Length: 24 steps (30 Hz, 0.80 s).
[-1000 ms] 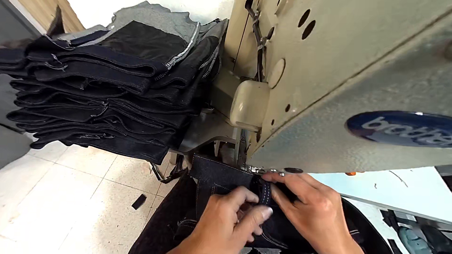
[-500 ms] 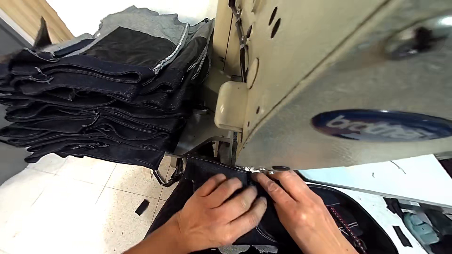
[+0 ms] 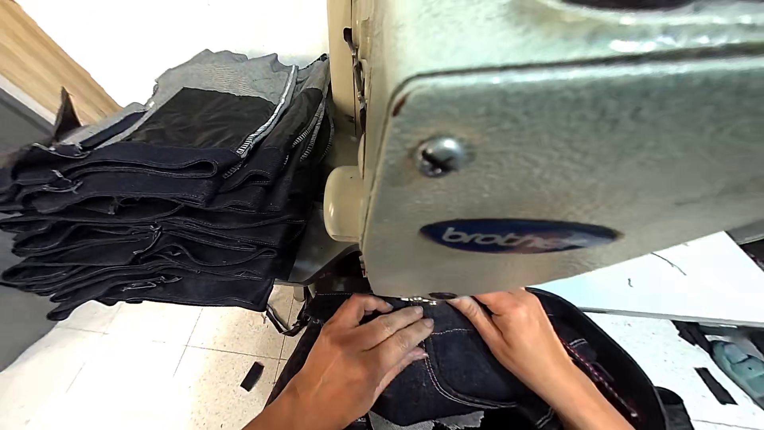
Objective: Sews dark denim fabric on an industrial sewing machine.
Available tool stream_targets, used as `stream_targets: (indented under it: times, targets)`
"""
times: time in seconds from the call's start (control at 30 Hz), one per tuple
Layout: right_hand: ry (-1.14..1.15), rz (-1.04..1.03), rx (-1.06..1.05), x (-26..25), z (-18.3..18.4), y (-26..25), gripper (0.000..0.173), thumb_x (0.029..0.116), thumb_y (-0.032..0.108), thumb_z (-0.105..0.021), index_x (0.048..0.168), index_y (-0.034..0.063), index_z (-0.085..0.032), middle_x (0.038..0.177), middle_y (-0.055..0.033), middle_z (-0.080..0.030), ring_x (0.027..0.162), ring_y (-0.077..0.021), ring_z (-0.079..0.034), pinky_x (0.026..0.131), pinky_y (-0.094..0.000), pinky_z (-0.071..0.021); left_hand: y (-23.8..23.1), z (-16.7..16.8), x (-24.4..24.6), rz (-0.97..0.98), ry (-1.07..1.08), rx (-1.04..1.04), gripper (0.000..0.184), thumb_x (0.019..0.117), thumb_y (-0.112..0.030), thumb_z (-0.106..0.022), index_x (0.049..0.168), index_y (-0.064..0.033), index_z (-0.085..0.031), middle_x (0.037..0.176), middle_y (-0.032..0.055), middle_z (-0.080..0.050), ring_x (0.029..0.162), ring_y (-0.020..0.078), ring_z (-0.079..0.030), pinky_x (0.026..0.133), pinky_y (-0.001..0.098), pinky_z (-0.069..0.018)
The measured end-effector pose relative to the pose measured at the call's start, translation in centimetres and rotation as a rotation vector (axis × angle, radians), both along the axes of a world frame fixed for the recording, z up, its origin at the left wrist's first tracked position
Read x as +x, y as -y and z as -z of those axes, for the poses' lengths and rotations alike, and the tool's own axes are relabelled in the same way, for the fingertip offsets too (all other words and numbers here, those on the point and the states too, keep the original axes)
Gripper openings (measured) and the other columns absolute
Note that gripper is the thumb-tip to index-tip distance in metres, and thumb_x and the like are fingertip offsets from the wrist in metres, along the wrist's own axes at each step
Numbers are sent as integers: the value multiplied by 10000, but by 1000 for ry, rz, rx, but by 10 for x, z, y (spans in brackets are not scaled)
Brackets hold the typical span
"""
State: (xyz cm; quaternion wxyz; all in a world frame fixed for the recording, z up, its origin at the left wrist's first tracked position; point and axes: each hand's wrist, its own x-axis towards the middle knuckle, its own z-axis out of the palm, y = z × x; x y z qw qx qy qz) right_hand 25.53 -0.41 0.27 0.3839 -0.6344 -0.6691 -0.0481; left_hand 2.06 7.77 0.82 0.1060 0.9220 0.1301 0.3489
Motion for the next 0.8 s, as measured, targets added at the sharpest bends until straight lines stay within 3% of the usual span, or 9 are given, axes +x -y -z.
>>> stream_targets:
  times: [0.3, 0.5, 0.6, 0.7, 0.8]
  targets:
    - [-39, -39, -7, 2, 1, -2, 491, 1060, 485, -458, 766, 150, -663, 703, 21, -629, 758, -94, -617, 778, -313, -468, 1, 1, -1, -13, 21, -16, 264, 1047, -337, -578, 1213, -212, -741, 1233, -43, -738, 1124, 113, -641, 977, 247, -460]
    - [-52, -68, -8, -1, 0, -2, 480, 1053, 480, -481, 824, 144, -737, 793, -3, -715, 846, -85, -663, 833, -308, -491, 3, -1, -5, -38, 47, 4, 247, 1045, -319, -586, 1168, -188, -756, 1180, -20, -757, 1117, 121, -660, 979, 248, -478]
    - [-2, -53, -10, 0, -3, -2, 509, 1053, 455, -473, 780, 111, -729, 735, -40, -706, 782, -89, -667, 763, -257, -508, 0, -10, -9, 6, 47, -44, 231, 1039, -283, -602, 1114, -140, -767, 1120, 17, -765, 1092, 141, -676, 968, 241, -504]
    - [34, -59, -25, 0, -3, -2, 542, 1051, 455, -467, 711, 89, -679, 618, -49, -622, 666, -101, -612, 667, -248, -459, -4, -18, -15, 32, 65, -99, 218, 1035, -245, -613, 1067, -92, -766, 1058, 50, -764, 1087, 159, -687, 975, 252, -524]
    - [56, -46, -40, -2, -5, -3, 550, 1051, 469, -459, 715, 97, -686, 628, -41, -627, 682, -106, -620, 676, -249, -471, -10, -26, -23, -27, 80, -105, 214, 1035, -229, -610, 1043, -83, -767, 1036, 40, -770, 1072, 137, -701, 967, 252, -543]
